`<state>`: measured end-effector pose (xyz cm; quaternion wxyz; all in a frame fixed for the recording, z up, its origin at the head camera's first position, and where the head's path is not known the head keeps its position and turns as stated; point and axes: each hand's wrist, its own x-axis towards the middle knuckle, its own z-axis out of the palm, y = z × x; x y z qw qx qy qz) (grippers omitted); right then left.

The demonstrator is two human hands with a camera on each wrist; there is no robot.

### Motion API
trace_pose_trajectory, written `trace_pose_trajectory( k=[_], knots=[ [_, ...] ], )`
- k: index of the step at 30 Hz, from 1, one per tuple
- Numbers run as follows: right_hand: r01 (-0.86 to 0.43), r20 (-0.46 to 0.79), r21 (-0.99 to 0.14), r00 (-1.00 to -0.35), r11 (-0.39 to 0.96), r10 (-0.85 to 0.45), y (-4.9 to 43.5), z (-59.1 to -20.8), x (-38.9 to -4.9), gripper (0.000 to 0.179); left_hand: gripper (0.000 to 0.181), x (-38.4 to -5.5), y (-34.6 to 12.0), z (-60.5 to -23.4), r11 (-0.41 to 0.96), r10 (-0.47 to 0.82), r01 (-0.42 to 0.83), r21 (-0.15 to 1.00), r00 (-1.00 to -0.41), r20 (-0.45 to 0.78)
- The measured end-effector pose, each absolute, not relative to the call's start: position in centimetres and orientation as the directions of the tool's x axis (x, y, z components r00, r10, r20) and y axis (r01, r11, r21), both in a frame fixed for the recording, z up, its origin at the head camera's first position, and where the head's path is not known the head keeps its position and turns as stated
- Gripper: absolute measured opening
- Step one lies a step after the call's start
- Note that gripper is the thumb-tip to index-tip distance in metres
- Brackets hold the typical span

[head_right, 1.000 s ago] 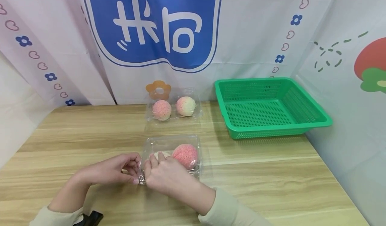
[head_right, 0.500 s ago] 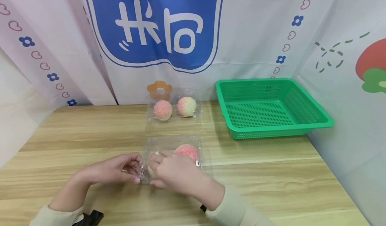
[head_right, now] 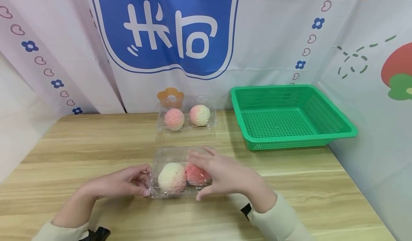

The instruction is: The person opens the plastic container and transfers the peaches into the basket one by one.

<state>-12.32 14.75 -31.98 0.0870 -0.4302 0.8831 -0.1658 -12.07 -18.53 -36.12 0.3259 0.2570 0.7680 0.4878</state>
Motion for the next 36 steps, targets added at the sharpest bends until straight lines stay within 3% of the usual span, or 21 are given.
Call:
trace_pose_trajectory(
  k=[7,20,28,32,36],
  knots=[
    [-0.691,-0.08,-0.41,-0.623,0.596,-0.778,15.4,-32.6,-12.7,0.096,0.035,-12.1,-18.4,-36.3,0.381,0.715,0.059,0.923,-0.651,-0.253],
    [-0.732,-0.046,-0.299,-0.63,0.613,-0.775,14.8,-32.5,-12.6,0.079,0.022,-12.6,-18.1,-36.2,0.361,0.685,0.009,0.932,-0.681,-0.259],
    [-0.813,0.021,-0.136,-0.574,0.566,-0.819,14.4,-32.7,-12.2,0.064,0.022,-13.0,-17.6,-36.3,0.399,0.626,-0.009,0.917,-0.728,-0.28],
    [-0.85,0.052,-0.003,-0.526,0.527,-0.849,14.2,-33.0,-12.4,0.06,0.022,-13.3,-17.4,-35.7,0.415,0.62,-0.011,0.91,-0.728,-0.292],
    [-0.854,0.047,0.057,-0.515,0.517,-0.856,14.4,-33.0,-12.4,0.061,0.02,-13.2,-17.1,-35.4,0.408,0.628,-0.003,0.913,-0.725,-0.283]
  ],
)
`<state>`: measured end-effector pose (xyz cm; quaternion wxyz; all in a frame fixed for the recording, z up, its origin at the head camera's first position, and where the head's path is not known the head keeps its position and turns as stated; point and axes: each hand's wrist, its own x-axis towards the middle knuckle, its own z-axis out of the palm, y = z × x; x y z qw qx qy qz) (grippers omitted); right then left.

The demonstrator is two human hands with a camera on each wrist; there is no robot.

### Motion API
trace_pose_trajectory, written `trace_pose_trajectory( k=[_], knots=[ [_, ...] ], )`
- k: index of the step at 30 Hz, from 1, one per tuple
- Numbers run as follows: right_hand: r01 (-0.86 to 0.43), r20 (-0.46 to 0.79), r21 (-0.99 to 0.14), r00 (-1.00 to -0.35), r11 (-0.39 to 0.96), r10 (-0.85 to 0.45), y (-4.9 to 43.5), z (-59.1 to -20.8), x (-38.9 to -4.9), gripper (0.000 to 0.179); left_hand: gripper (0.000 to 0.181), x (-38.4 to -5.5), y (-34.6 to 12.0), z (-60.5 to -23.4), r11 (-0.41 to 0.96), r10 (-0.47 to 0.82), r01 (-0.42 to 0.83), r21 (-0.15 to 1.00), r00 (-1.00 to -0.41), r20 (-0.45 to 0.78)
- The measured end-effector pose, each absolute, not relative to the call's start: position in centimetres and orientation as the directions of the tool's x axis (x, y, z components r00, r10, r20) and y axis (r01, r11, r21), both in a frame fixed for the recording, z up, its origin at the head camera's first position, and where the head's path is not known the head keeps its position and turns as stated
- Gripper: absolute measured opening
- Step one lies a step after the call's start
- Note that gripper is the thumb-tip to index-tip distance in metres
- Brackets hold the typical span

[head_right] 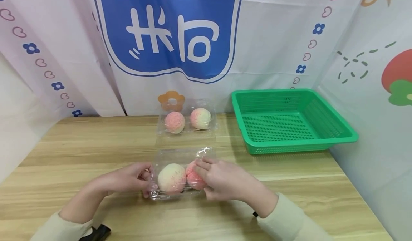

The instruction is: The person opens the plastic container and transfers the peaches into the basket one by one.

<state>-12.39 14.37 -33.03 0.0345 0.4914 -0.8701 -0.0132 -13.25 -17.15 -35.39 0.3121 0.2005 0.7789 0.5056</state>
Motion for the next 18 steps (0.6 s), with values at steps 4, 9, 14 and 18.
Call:
trace_pose_trajectory(
  k=[4,9,14,18],
  knots=[
    [-0.86,0.04,0.069,-0.504,0.506,-0.863,14.5,-33.1,-12.5,0.06,0.02,-13.2,-17.0,-35.3,0.396,0.625,-0.025,0.918,-0.725,-0.289],
    [-0.872,0.044,0.003,-0.488,0.489,-0.871,14.9,-32.9,-12.9,0.06,0.024,-13.3,-16.8,-35.1,0.365,0.635,-0.099,0.926,-0.7,-0.326],
    [-0.877,0.051,-0.077,-0.478,0.473,-0.877,15.2,-32.5,-13.6,0.061,0.028,-13.7,-16.8,-35.0,0.353,0.644,-0.161,0.922,-0.673,-0.364],
    [-0.893,0.064,-0.079,-0.449,0.444,-0.891,15.3,-32.3,-13.9,0.059,0.029,-13.9,-16.7,-35.0,0.357,0.641,-0.187,0.915,-0.664,-0.385]
  ],
)
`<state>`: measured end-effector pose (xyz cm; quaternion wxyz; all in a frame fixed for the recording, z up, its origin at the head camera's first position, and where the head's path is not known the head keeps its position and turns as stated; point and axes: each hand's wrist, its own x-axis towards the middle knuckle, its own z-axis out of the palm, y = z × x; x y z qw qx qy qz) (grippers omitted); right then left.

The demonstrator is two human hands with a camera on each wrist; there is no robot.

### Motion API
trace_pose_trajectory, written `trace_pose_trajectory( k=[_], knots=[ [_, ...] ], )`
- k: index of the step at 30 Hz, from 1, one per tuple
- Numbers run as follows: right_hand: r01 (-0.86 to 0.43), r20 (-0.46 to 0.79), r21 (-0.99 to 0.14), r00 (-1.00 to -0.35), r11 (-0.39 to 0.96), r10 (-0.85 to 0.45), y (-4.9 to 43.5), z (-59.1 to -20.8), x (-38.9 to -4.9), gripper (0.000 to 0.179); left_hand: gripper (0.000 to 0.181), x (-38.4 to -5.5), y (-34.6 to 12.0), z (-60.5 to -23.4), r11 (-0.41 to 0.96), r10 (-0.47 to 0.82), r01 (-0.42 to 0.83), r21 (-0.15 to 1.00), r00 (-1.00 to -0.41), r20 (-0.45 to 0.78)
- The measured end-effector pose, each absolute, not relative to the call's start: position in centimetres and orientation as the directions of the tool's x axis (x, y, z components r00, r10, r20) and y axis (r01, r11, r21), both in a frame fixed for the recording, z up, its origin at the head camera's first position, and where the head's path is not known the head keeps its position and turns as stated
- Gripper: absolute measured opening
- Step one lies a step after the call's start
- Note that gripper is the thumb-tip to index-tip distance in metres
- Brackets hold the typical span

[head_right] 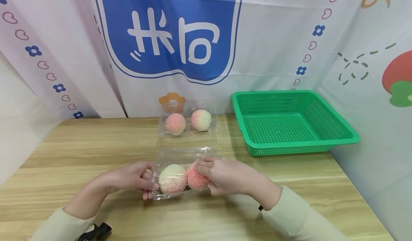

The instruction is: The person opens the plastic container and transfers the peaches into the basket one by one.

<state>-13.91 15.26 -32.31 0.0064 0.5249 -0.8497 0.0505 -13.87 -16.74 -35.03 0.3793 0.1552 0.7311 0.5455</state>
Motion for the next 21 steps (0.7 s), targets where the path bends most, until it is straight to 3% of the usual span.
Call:
trace_pose_trajectory(
  k=[5,13,21],
  knots=[
    [-0.91,0.117,-0.094,-0.413,0.404,-0.903,15.7,-32.2,-14.3,0.054,0.036,-14.0,-16.7,-35.0,0.364,0.623,-0.198,0.91,-0.674,-0.396],
    [-0.883,0.127,-0.269,-0.428,0.384,-0.895,16.6,-31.7,-14.9,0.051,0.05,-14.2,-17.1,-35.2,0.39,0.59,-0.188,0.901,-0.7,-0.401],
    [-0.864,0.169,-0.365,-0.427,0.346,-0.888,17.0,-31.4,-16.0,0.044,0.047,-15.6,-17.5,-35.4,0.405,0.553,-0.196,0.893,-0.726,-0.409]
  ],
)
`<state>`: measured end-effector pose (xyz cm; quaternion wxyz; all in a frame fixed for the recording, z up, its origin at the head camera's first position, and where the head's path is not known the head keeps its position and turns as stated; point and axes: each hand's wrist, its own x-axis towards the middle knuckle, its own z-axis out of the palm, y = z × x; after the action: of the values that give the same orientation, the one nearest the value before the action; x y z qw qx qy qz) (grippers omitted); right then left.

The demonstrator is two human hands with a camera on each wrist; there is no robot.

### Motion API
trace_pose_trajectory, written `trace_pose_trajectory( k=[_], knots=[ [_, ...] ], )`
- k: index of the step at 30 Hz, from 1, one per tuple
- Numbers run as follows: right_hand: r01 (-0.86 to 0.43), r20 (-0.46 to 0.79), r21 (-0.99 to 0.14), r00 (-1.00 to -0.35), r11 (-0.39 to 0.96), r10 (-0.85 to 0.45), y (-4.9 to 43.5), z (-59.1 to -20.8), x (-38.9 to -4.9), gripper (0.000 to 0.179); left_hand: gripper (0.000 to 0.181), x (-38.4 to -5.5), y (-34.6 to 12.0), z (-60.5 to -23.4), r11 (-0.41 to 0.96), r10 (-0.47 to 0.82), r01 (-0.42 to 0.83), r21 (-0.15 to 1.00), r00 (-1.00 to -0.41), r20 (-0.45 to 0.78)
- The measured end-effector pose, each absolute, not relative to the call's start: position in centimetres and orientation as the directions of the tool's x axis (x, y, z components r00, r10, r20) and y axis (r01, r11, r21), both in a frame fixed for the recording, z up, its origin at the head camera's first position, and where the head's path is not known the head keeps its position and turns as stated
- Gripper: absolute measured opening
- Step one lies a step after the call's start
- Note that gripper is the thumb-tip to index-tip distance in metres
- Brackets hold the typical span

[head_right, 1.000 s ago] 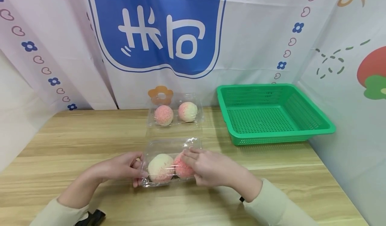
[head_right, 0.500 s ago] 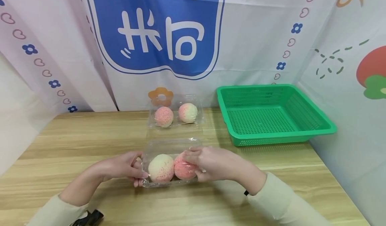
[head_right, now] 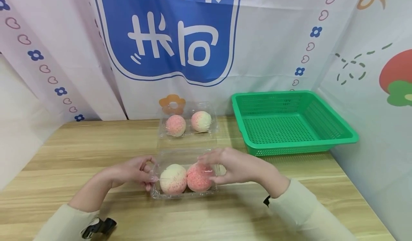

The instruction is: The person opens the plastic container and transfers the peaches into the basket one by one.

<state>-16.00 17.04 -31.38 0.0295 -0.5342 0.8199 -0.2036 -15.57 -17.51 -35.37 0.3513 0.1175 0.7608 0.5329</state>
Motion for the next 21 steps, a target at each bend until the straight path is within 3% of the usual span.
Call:
trace_pose_trajectory(
  k=[5,13,16,21],
  knots=[
    [-0.833,0.206,-0.462,-0.436,0.305,-0.876,17.4,-31.3,-16.6,0.041,0.055,-16.3,-17.7,-35.3,0.415,0.543,-0.191,0.89,-0.732,-0.411],
    [-0.698,0.18,-0.647,-0.531,0.307,-0.828,17.8,-31.0,-17.6,0.042,0.057,-17.1,-17.4,-35.4,0.421,0.543,-0.182,0.888,-0.734,-0.408],
    [-0.65,0.178,-0.69,-0.578,0.318,-0.796,17.8,-30.7,-18.0,0.04,0.062,-17.4,-17.4,-35.5,0.41,0.557,-0.189,0.892,-0.723,-0.409],
    [-0.561,0.164,-0.736,-0.692,0.38,-0.703,17.6,-30.1,-18.4,0.035,0.056,-17.7,-17.5,-35.5,0.405,0.57,-0.185,0.895,-0.714,-0.406]
  ],
)
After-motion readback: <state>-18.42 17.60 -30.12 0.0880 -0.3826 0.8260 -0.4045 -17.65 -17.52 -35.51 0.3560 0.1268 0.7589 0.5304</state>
